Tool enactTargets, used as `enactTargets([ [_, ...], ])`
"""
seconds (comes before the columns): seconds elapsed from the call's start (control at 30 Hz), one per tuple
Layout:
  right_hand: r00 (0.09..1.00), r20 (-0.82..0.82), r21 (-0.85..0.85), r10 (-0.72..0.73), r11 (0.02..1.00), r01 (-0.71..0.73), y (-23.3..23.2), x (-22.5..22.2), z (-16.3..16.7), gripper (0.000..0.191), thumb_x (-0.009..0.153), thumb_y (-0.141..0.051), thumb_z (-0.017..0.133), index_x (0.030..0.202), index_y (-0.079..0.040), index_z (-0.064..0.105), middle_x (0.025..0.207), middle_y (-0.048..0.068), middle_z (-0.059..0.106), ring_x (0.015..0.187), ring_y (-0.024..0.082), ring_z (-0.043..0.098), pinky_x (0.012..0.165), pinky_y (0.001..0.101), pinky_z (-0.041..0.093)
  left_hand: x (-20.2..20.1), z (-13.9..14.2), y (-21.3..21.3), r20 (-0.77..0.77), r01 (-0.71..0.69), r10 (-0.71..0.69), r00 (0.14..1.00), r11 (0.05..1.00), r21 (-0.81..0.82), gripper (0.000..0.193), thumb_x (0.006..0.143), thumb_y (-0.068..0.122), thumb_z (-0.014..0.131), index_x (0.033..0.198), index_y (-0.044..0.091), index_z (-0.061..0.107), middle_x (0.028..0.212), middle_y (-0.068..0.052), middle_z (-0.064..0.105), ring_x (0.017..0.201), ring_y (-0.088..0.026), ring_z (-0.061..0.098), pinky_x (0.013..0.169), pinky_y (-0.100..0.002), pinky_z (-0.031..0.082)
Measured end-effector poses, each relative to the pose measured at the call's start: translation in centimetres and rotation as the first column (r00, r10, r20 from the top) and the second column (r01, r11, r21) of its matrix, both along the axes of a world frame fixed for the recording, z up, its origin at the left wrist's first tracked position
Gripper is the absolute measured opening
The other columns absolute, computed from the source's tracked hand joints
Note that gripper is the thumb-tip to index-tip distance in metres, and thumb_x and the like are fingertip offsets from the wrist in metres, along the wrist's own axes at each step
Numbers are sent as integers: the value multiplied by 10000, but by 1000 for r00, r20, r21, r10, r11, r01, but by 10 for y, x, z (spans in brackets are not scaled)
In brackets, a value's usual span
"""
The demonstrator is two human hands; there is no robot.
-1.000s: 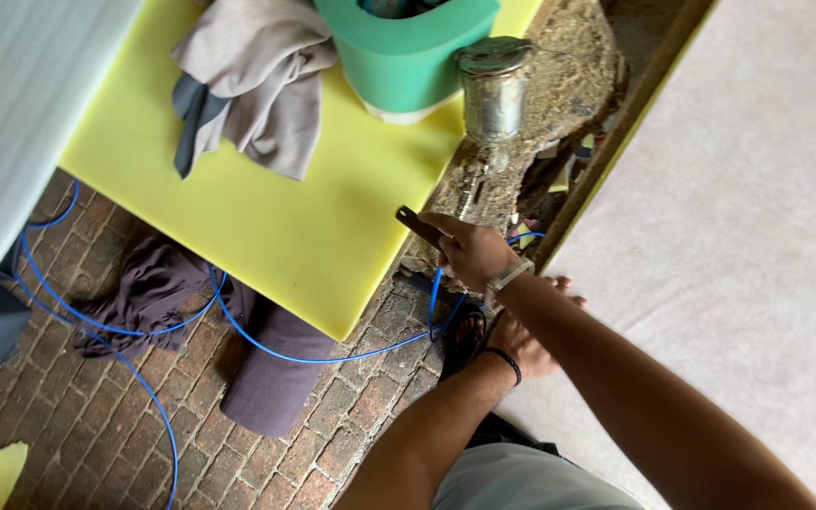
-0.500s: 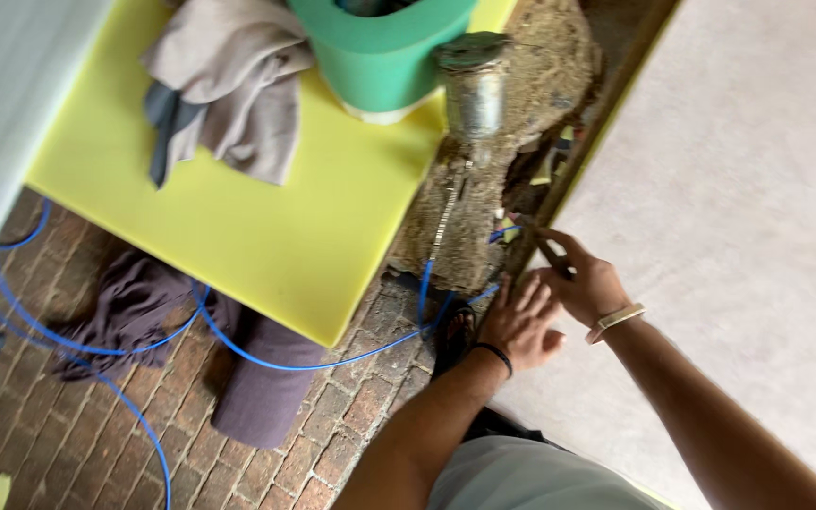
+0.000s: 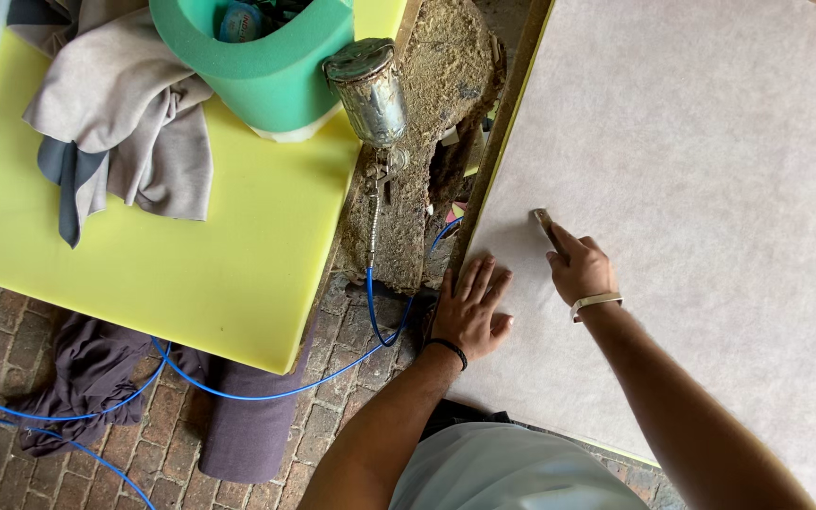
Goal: The person sprays adhesive onto a yellow foam board using a pneumatic spray gun, then lays a gray fabric sheet over the board and smooths it with hands. The person repeats the process on a second foam board, aligning and pressing the fabric to adhere it.
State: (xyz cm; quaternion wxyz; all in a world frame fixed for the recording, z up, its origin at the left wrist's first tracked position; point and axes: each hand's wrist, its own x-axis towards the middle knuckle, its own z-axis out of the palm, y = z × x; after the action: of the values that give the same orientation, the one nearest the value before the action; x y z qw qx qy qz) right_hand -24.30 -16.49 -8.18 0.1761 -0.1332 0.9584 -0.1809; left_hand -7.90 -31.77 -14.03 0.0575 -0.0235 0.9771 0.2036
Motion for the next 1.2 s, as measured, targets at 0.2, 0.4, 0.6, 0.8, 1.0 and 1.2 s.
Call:
enactTargets([
  [0.2, 992, -120, -11, 45, 999, -46, -2, 5, 7, 526, 929, -180, 737, 1440, -245, 633, 1014, 88, 708, 741, 183, 678, 617, 317, 570, 0, -4, 0, 66, 5, -5, 998, 1000, 5, 882, 944, 616, 549, 1642, 285, 123, 1726, -93, -47, 1592, -270, 14, 1241, -670, 50],
  [0.4, 989, 142, 351, 30, 933, -79, -16, -14, 48, 445, 993, -233, 672, 1400, -408, 628, 1088, 24, 686, 750, 217, 695, 592, 365, 583, 0, -1, 2, 26, -2, 3, 1000, 1000, -21, 870, 953, 621, 524, 1644, 257, 142, 1731, -109, 1, 1592, -279, 47, 1239, -653, 60],
  [0.6, 997, 81, 246, 7, 969, -26, -22, -29, 82, 466, 975, -238, 696, 1422, -352, 632, 1074, 45, 716, 823, 185, 673, 697, 354, 560, -1, 0, 1, 40, -3, 3, 999, 1000, -13, 864, 947, 606, 524, 1648, 270, 147, 1724, -110, -4, 1583, -293, 36, 1243, -643, 54],
  [0.8, 921, 320, -4, -224, 971, 238, -17, -29, 71, 453, 969, -221, 694, 1409, -316, 649, 1085, 79, 739, 729, 169, 656, 683, 349, 565, -2, 6, 0, 44, -3, 4, 999, 1000, -15, 859, 956, 610, 516, 1644, 257, 141, 1730, -103, -10, 1591, -274, 33, 1243, -645, 46],
  [1.0, 864, 503, -353, 26, 919, 177, -34, -19, 57, 504, 956, -89, 685, 1437, -238, 675, 1011, 140, 734, 719, 154, 605, 616, 352, 512, -6, 15, -5, 20, 8, -7, 1000, 1000, -24, 865, 943, 642, 487, 1630, 228, 163, 1715, -139, 47, 1572, -311, 84, 1241, -630, 50],
  [1.2, 747, 150, -466, 647, 713, -524, -177, 62, 37, 645, 858, -87, 645, 1477, -240, 547, 998, 154, 712, 815, 260, 708, 789, 420, 615, -9, -2, -2, -57, -23, 23, 998, 1000, 3, 800, 955, 596, 478, 1639, 218, 307, 1727, -171, 202, 1573, -360, 187, 1255, -573, 120],
])
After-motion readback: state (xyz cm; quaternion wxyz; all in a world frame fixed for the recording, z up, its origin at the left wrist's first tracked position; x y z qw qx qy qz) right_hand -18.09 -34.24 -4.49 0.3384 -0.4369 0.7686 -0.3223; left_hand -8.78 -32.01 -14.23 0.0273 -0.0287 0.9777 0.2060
